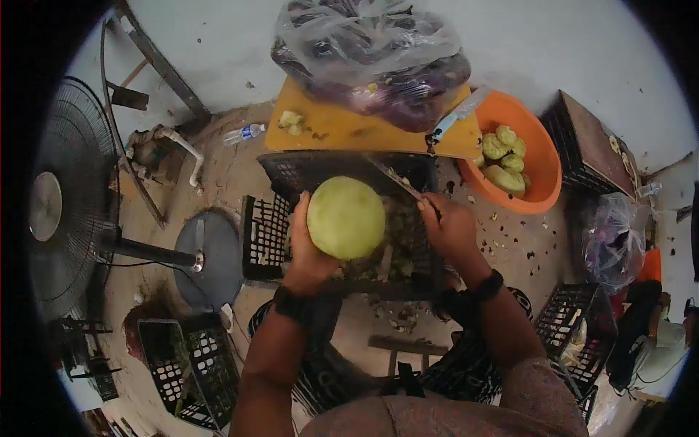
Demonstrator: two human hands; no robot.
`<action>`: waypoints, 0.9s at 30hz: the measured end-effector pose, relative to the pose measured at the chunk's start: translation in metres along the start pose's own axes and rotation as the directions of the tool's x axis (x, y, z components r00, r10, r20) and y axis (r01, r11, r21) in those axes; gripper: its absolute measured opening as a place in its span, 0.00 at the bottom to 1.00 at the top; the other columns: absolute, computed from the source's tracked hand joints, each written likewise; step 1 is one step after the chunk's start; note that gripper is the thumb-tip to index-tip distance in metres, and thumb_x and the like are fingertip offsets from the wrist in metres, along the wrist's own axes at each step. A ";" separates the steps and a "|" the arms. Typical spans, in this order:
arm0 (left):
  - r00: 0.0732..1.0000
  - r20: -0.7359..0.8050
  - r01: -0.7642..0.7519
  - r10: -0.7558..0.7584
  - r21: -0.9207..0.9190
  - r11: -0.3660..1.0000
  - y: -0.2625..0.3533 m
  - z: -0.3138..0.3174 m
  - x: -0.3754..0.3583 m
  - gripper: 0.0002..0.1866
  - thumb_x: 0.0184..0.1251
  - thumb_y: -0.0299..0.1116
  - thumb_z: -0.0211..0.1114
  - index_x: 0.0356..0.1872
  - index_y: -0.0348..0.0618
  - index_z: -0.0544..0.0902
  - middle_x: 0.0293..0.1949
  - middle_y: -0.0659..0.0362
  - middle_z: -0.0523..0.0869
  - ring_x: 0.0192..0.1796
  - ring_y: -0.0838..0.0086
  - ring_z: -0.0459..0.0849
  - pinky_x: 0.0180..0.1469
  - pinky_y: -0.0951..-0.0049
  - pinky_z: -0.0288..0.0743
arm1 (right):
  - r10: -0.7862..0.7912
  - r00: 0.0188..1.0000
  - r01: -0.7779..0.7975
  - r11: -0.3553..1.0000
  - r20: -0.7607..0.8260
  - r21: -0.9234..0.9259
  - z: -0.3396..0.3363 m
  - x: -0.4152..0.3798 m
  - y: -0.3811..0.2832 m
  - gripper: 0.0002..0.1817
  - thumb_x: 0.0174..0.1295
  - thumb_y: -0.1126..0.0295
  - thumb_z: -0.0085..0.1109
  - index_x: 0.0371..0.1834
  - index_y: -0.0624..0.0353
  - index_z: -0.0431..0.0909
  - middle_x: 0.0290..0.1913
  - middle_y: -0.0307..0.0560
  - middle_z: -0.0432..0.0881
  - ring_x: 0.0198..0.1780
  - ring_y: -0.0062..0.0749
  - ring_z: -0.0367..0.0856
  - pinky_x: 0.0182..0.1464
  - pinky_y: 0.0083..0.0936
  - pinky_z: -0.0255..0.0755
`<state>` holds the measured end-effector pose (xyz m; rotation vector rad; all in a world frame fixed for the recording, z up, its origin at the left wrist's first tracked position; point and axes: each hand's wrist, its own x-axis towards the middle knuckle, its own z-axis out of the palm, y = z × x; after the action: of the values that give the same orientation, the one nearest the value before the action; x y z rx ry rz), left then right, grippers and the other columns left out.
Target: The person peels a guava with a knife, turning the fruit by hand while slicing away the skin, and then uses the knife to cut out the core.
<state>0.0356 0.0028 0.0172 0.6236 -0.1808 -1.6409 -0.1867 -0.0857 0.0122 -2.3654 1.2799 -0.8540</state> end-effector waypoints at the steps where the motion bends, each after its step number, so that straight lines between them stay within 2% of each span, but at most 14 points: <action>1: 1.000 0.005 -0.002 0.002 0.008 1.000 0.000 -0.003 0.003 0.37 0.68 0.64 0.38 0.64 0.43 0.68 0.61 0.47 0.75 0.60 0.51 0.76 0.59 0.45 0.71 | 0.055 0.997 -0.060 0.994 0.052 0.095 -0.001 -0.003 -0.004 0.14 0.62 0.62 0.58 0.45 0.60 0.79 0.28 0.57 0.81 0.29 0.51 0.81 0.31 0.39 0.73; 4: 0.999 0.035 0.000 0.000 -0.015 1.000 0.004 -0.005 0.004 0.39 0.67 0.66 0.37 0.66 0.45 0.67 0.62 0.47 0.73 0.60 0.47 0.75 0.56 0.42 0.72 | 0.165 0.978 -0.170 0.985 0.124 0.030 0.021 -0.015 0.007 0.13 0.61 0.65 0.56 0.44 0.60 0.79 0.29 0.56 0.81 0.31 0.50 0.82 0.32 0.40 0.74; 6: 0.998 0.058 0.003 -0.001 -0.050 0.999 0.007 -0.005 0.001 0.39 0.67 0.66 0.37 0.66 0.45 0.67 0.63 0.48 0.73 0.61 0.48 0.74 0.57 0.44 0.72 | -0.033 0.903 0.239 0.867 0.429 -0.437 0.056 -0.039 0.035 0.12 0.55 0.70 0.55 0.41 0.60 0.79 0.29 0.54 0.82 0.34 0.50 0.83 0.33 0.40 0.75; 9: 0.997 0.068 -0.020 0.030 -0.134 0.991 0.007 -0.007 -0.001 0.36 0.68 0.63 0.39 0.67 0.47 0.66 0.65 0.51 0.71 0.64 0.51 0.72 0.59 0.45 0.69 | -0.082 0.781 0.313 0.910 0.620 -0.274 0.061 -0.085 0.045 0.11 0.49 0.71 0.56 0.37 0.60 0.78 0.30 0.53 0.82 0.36 0.49 0.83 0.34 0.40 0.76; 11: 0.988 0.127 -0.070 0.084 -0.113 0.991 0.006 -0.012 0.001 0.33 0.69 0.60 0.42 0.68 0.49 0.65 0.66 0.53 0.70 0.66 0.53 0.70 0.60 0.44 0.68 | -0.496 0.580 0.704 0.704 0.646 -0.093 0.056 -0.104 0.051 0.10 0.48 0.71 0.56 0.34 0.60 0.79 0.31 0.53 0.82 0.36 0.50 0.83 0.36 0.40 0.77; 12: 0.987 0.130 -0.081 0.096 -0.120 0.989 0.006 -0.013 0.001 0.33 0.69 0.60 0.42 0.68 0.49 0.65 0.66 0.53 0.70 0.66 0.53 0.70 0.60 0.44 0.68 | -0.500 0.572 0.713 0.694 0.650 -0.094 0.051 -0.096 0.040 0.10 0.48 0.71 0.56 0.34 0.60 0.79 0.31 0.53 0.82 0.36 0.50 0.83 0.36 0.40 0.77; 14: 0.981 0.156 -0.105 0.118 -0.091 0.990 0.005 -0.013 0.000 0.31 0.70 0.58 0.44 0.67 0.52 0.66 0.66 0.55 0.70 0.66 0.55 0.70 0.59 0.45 0.69 | 0.060 0.562 0.350 0.886 0.825 -0.303 0.034 -0.072 0.006 0.08 0.48 0.71 0.58 0.31 0.60 0.80 0.31 0.54 0.82 0.38 0.50 0.83 0.39 0.42 0.78; 15: 0.978 0.165 -0.111 0.127 -0.100 0.989 0.005 -0.011 -0.001 0.31 0.70 0.58 0.44 0.67 0.52 0.66 0.66 0.55 0.70 0.66 0.55 0.70 0.59 0.45 0.69 | 0.062 0.564 0.360 0.879 0.824 -0.313 0.033 -0.071 0.002 0.08 0.48 0.71 0.58 0.31 0.60 0.80 0.31 0.54 0.82 0.38 0.50 0.83 0.39 0.42 0.78; 17: 0.977 0.138 -0.160 0.163 -0.035 0.986 0.004 -0.005 -0.004 0.31 0.69 0.60 0.44 0.66 0.55 0.67 0.65 0.56 0.72 0.65 0.56 0.71 0.57 0.46 0.70 | -0.065 0.898 0.211 0.932 0.436 -0.295 0.030 -0.077 -0.003 0.07 0.47 0.71 0.58 0.29 0.60 0.81 0.29 0.54 0.82 0.38 0.50 0.84 0.39 0.43 0.78; 18: 0.974 0.149 -0.165 0.169 -0.040 0.986 0.004 -0.003 -0.004 0.31 0.69 0.60 0.44 0.66 0.55 0.67 0.65 0.56 0.72 0.65 0.56 0.71 0.57 0.46 0.70 | -0.069 0.900 0.217 0.927 0.431 -0.305 0.037 -0.096 0.013 0.07 0.47 0.71 0.58 0.29 0.60 0.81 0.29 0.54 0.82 0.38 0.50 0.84 0.39 0.43 0.78; 20: 0.990 0.090 -0.103 0.111 -0.096 0.990 0.004 -0.004 -0.002 0.32 0.68 0.64 0.44 0.65 0.56 0.68 0.63 0.57 0.73 0.63 0.57 0.73 0.56 0.47 0.71 | -0.254 0.663 0.435 0.897 0.705 -0.085 0.059 -0.138 0.056 0.10 0.48 0.70 0.59 0.34 0.59 0.81 0.28 0.53 0.81 0.36 0.52 0.83 0.37 0.44 0.77; 23: 0.984 0.149 -0.069 0.094 -0.162 0.984 0.006 -0.009 -0.001 0.34 0.66 0.66 0.44 0.65 0.57 0.67 0.65 0.58 0.71 0.67 0.58 0.68 0.63 0.40 0.57 | -0.114 0.601 0.480 0.843 0.791 -0.243 0.039 -0.114 0.026 0.09 0.55 0.69 0.57 0.38 0.57 0.80 0.28 0.52 0.81 0.33 0.52 0.83 0.34 0.44 0.76; 24: 0.984 0.150 -0.068 0.093 -0.163 0.984 0.006 -0.008 -0.003 0.34 0.66 0.66 0.44 0.65 0.57 0.67 0.65 0.58 0.71 0.67 0.58 0.68 0.63 0.40 0.57 | -0.112 0.601 0.479 0.843 0.791 -0.245 0.026 -0.097 0.005 0.09 0.55 0.69 0.57 0.38 0.57 0.80 0.28 0.52 0.81 0.33 0.52 0.83 0.34 0.44 0.76; 27: 0.986 0.120 -0.086 0.112 -0.200 0.976 0.006 -0.003 -0.003 0.35 0.66 0.68 0.42 0.65 0.56 0.68 0.65 0.59 0.71 0.66 0.58 0.68 0.63 0.41 0.58 | 0.098 0.872 0.137 0.892 0.480 -0.431 -0.001 -0.053 -0.031 0.09 0.62 0.65 0.53 0.39 0.57 0.79 0.28 0.52 0.82 0.32 0.49 0.83 0.33 0.42 0.75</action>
<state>0.0427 0.0050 0.0186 0.3528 -0.1427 -1.5803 -0.1897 -0.0244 0.0107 -2.6950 1.3286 0.0933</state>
